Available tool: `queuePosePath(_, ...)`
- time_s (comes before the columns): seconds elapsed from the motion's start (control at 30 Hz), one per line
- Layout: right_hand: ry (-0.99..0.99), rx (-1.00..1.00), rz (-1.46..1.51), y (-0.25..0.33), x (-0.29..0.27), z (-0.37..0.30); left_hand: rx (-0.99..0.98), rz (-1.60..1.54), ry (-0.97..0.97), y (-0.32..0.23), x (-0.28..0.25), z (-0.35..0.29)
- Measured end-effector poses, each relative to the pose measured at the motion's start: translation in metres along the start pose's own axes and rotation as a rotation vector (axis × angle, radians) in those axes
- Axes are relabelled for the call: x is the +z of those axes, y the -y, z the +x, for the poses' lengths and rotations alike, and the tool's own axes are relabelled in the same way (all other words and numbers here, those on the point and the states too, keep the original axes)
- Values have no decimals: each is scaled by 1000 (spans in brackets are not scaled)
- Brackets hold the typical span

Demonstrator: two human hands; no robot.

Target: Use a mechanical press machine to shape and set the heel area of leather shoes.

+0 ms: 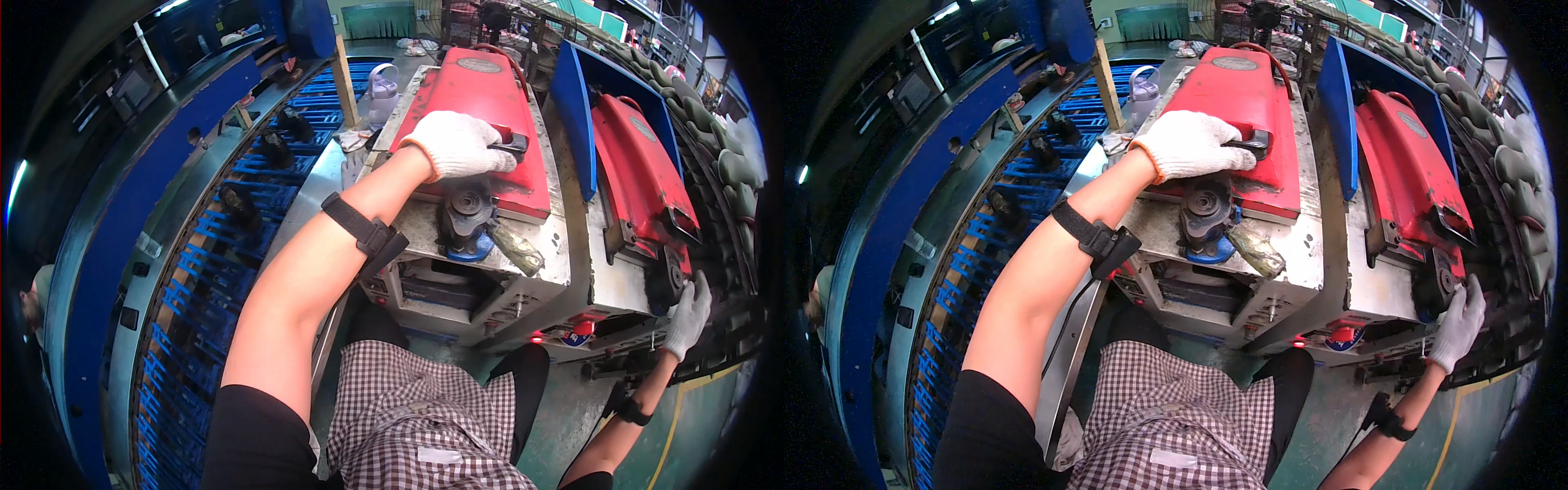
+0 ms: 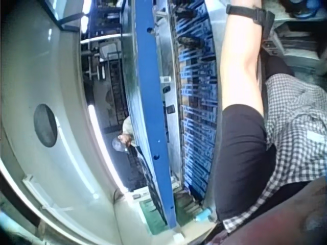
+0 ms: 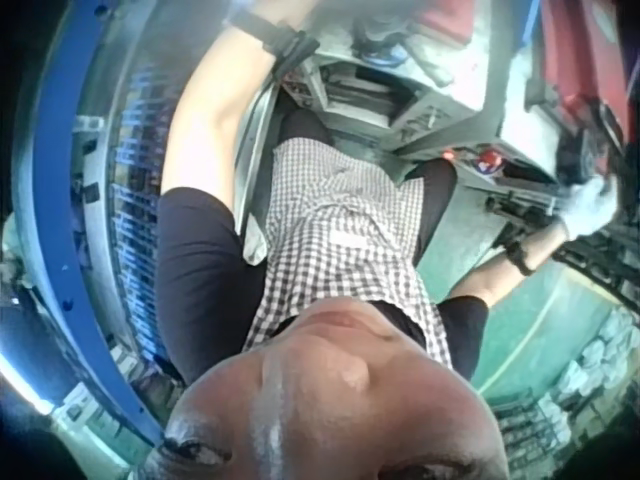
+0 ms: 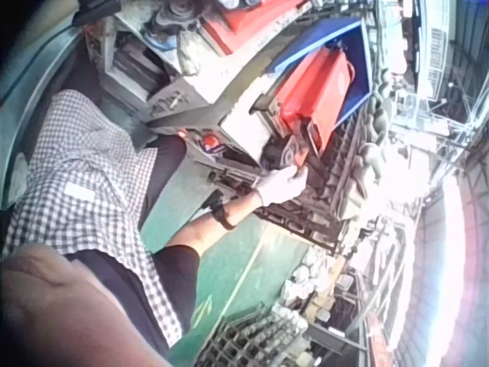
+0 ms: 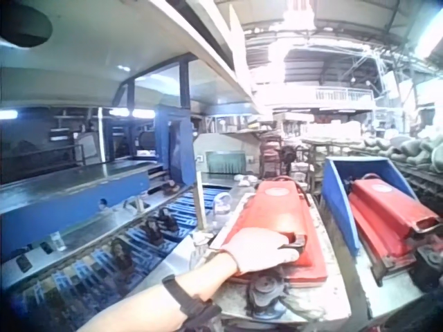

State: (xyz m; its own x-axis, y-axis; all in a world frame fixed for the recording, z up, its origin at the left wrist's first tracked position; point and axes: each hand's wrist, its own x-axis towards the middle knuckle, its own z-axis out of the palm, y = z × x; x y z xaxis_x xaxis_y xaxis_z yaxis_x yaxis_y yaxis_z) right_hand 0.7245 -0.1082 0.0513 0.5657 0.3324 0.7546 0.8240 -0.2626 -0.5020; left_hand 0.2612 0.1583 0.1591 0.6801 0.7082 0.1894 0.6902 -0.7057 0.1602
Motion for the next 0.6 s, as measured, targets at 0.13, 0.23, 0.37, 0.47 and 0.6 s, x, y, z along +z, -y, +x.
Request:
queuePosePath(0.13, 319, -4, -349, -71, -5, 24, 2, 8, 3, -4, 1, 7)
queuePosePath(0.23, 378, 215, -155, -51, -6, 35, 19, -22, 1, -4, 4, 9)
queuePosePath(0.37, 283, 169, -358, -50, 14, 31, -11, -30, -33, -3, 5, 4)
queuePosePath(0.47, 287, 245, -382, -12, 8, 25, -85, -14, -37, -7, 3, -1)
queuePosePath(0.6, 273, 232, -386, -3, -5, 23, -82, -24, -68, -15, 7, 2)
